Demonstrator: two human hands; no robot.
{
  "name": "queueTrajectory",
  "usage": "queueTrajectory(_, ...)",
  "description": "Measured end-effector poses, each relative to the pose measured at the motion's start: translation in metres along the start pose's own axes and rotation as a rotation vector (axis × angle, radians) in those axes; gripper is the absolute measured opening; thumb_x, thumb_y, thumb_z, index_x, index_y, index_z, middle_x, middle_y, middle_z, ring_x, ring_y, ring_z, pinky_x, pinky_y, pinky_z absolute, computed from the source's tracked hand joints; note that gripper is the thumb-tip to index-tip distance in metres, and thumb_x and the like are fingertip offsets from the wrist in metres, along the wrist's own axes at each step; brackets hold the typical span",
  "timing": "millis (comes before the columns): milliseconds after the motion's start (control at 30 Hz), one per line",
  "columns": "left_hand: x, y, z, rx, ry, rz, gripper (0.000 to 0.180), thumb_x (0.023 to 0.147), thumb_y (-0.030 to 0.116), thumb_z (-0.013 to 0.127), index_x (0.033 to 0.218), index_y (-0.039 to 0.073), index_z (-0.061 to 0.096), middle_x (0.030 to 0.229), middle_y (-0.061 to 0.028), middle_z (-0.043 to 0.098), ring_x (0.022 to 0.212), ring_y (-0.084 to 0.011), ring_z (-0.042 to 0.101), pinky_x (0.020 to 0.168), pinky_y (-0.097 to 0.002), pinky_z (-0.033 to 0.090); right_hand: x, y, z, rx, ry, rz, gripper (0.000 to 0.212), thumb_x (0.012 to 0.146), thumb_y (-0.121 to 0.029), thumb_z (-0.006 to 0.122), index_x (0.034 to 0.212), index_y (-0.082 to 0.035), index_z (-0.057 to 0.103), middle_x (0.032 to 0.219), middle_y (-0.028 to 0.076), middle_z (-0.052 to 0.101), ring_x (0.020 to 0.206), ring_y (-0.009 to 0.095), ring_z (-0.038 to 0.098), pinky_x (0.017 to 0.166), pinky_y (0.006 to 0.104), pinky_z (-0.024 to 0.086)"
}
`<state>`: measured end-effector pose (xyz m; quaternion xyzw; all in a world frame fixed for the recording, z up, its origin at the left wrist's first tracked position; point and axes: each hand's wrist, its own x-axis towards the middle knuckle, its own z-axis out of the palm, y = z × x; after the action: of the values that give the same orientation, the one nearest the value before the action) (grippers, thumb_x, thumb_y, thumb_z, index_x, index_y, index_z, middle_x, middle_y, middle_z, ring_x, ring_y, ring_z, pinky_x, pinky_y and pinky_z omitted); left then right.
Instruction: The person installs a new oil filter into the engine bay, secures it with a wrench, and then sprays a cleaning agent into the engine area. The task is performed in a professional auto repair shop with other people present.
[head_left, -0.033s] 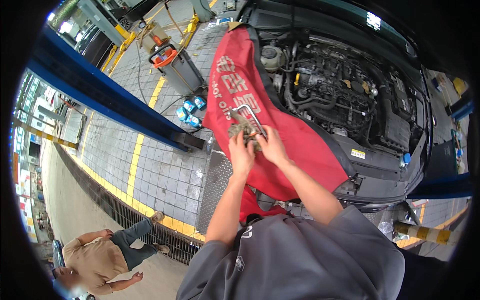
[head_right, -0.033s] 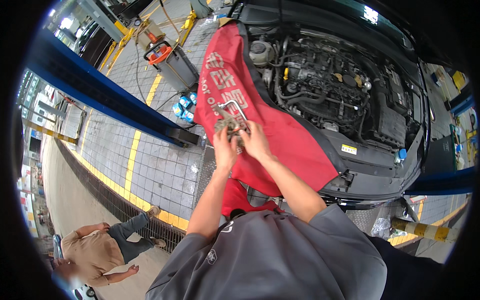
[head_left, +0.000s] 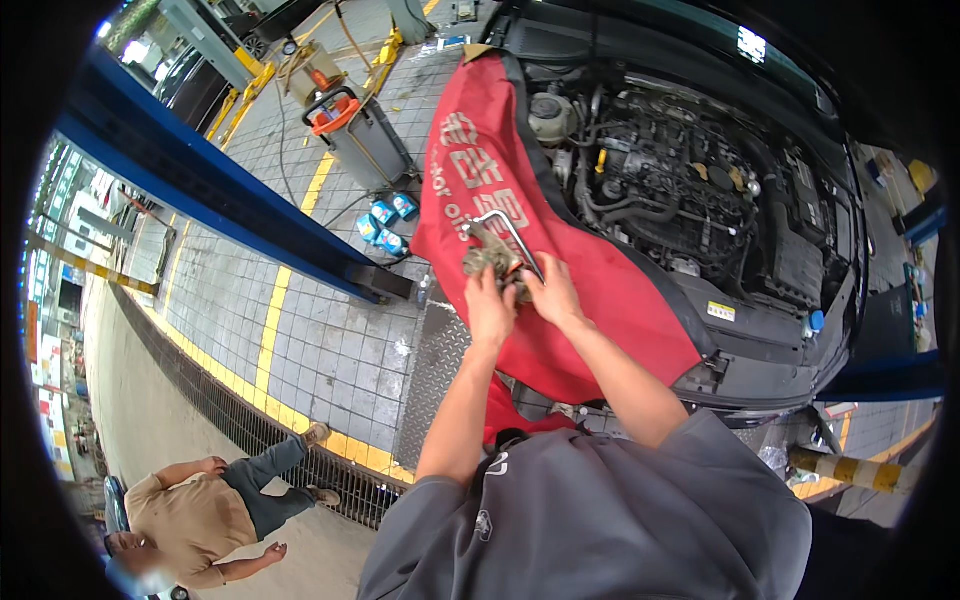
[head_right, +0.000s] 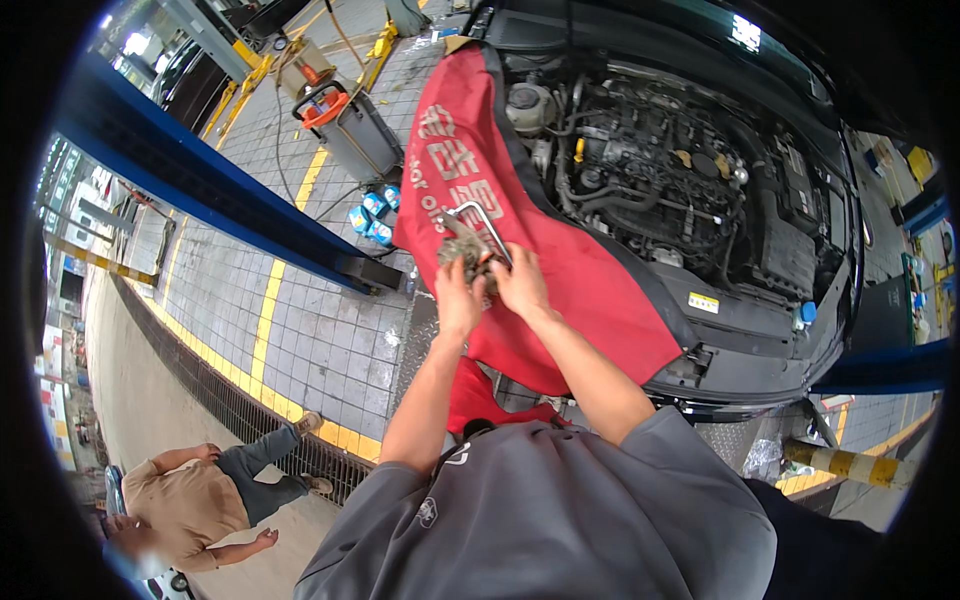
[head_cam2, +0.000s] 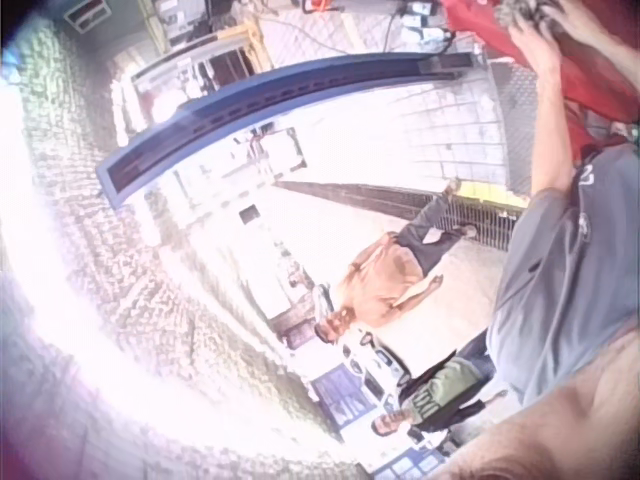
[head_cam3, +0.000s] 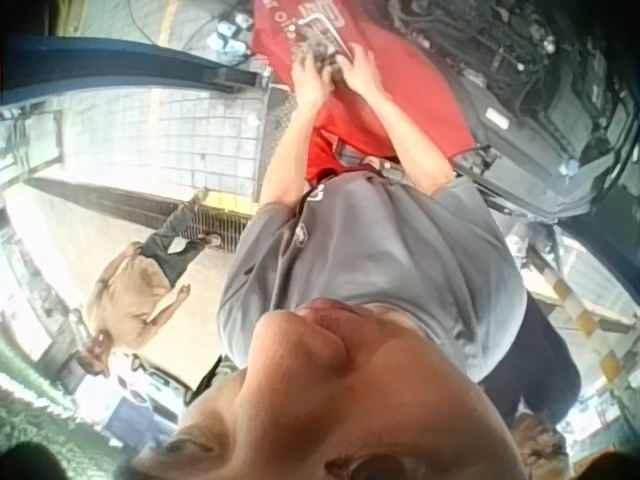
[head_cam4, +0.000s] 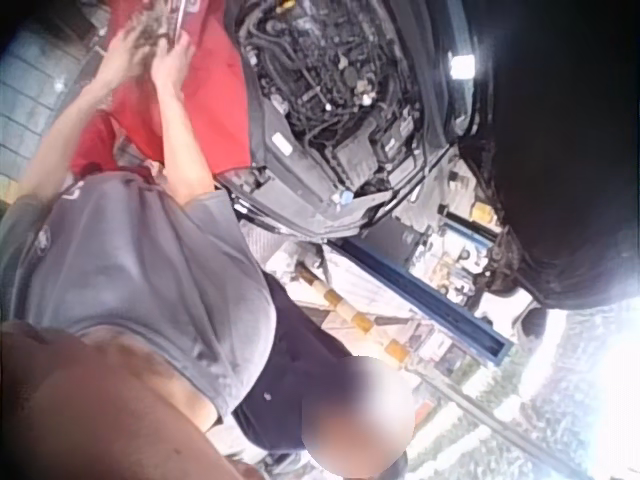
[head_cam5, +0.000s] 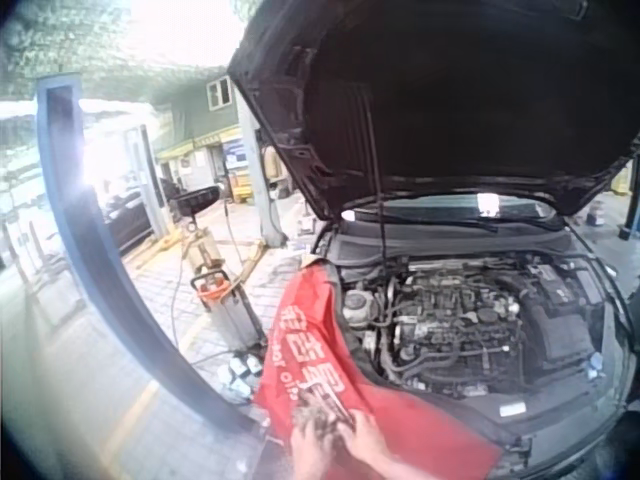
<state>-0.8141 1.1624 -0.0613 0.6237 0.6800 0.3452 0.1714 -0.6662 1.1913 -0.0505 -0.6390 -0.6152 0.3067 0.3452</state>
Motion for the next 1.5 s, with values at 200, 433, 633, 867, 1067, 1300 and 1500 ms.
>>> queueTrajectory(200, 0.01, -0.06, -0.001, -0.167, -0.161, -0.036, 0.059, 0.099, 0.014, 0.072, 0.153, 0.001, 0.053, 0.155, -0.0265, 0.05, 0.143, -0.0465, 0.053, 0.121, -0.0481, 0.046, -0.005, 0.022, 0.037, -0.097, -0.151, 0.018, 0.062, 0.098, -0.02, 0.079, 0.154, -0.015, 0.056, 0.128, 0.023, 0.057, 0.12, 0.045, 0.064, 0.1, 0.0491, 0.055)
queueTrajectory(433, 0.027, -0.186, -0.06, -0.328, -0.251, -0.1, 0.039, 0.1, 0.014, 0.071, 0.138, 0.003, 0.066, 0.144, -0.0206, 0.06, 0.135, -0.0415, 0.059, 0.114, -0.0469, 0.05, 0.003, 0.025, 0.089, -0.233, 0.144, -0.074, 0.017, 0.096, -0.009, 0.076, 0.113, -0.007, 0.078, 0.113, 0.015, 0.067, 0.103, 0.039, 0.069, 0.09, 0.0483, 0.058)
queueTrajectory(633, 0.034, -0.36, -0.146, -0.139, -0.575, -0.284, 0.034, 0.098, 0.018, 0.073, 0.126, 0.001, 0.071, 0.132, -0.0243, 0.066, 0.12, -0.0439, 0.066, 0.106, -0.0499, 0.054, 0.01, 0.01, 0.112, -0.437, 0.195, 0.271, 0.017, 0.094, -0.009, 0.074, 0.107, -0.003, 0.065, 0.109, 0.02, 0.066, 0.102, 0.042, 0.068, 0.09, 0.0521, 0.055)
queueTrajectory(867, 0.046, -0.516, -0.276, 0.209, -0.693, -0.491, 0.028, 0.092, 0.026, 0.068, 0.103, 0.004, 0.083, 0.1, -0.0233, 0.081, 0.092, -0.042, 0.077, 0.086, -0.0502, 0.06, 0.015, -0.017, 0.128, -0.533, 0.192, 0.561, 0.038, 0.097, -0.013, 0.071, 0.131, -0.006, 0.055, 0.132, 0.025, 0.057, 0.118, 0.05, 0.063, 0.101, 0.0574, 0.055)
queueTrajectory(1067, 0.086, -0.554, -0.296, 0.331, -0.991, -0.26, 0.034, 0.091, 0.03, 0.056, 0.091, 0.006, 0.079, 0.091, -0.0251, 0.076, 0.082, -0.0444, 0.073, 0.075, -0.0536, 0.055, -0.006, -0.041, 0.129, -0.36, 0.443, 0.662, 0.046, 0.101, -0.019, 0.069, 0.142, -0.007, 0.051, 0.143, 0.026, 0.05, 0.123, 0.05, 0.061, 0.102, 0.0579, 0.055)
queueTrajectory(1300, 0.158, -0.455, -0.242, 0.11, -0.771, -0.31, 0.039, 0.099, 0.032, 0.07, 0.12, 0.001, 0.08, 0.114, -0.0197, 0.081, 0.107, -0.0337, 0.077, 0.095, -0.0422, 0.06, -0.048, -0.038, 0.153, -0.243, 0.465, 0.896, 0.04, 0.106, -0.037, 0.066, 0.124, -0.003, 0.057, 0.124, 0.028, 0.064, 0.112, 0.051, 0.065, 0.093, 0.0603, 0.054)
queueTrajectory(1500, 0.261, -0.411, -0.21, 0.079, -0.499, -0.276, 0.026, 0.102, 0.027, 0.073, 0.113, 0.004, 0.08, 0.105, -0.0142, 0.082, 0.098, -0.0292, 0.077, 0.089, -0.0405, 0.058, -0.081, -0.016, 0.149, -0.112, -0.205, 1.032, 0.048, 0.105, -0.045, 0.065, 0.119, 0.0, 0.071, 0.107, 0.024, 0.076, 0.106, 0.044, 0.073, 0.093, 0.0531, 0.058)
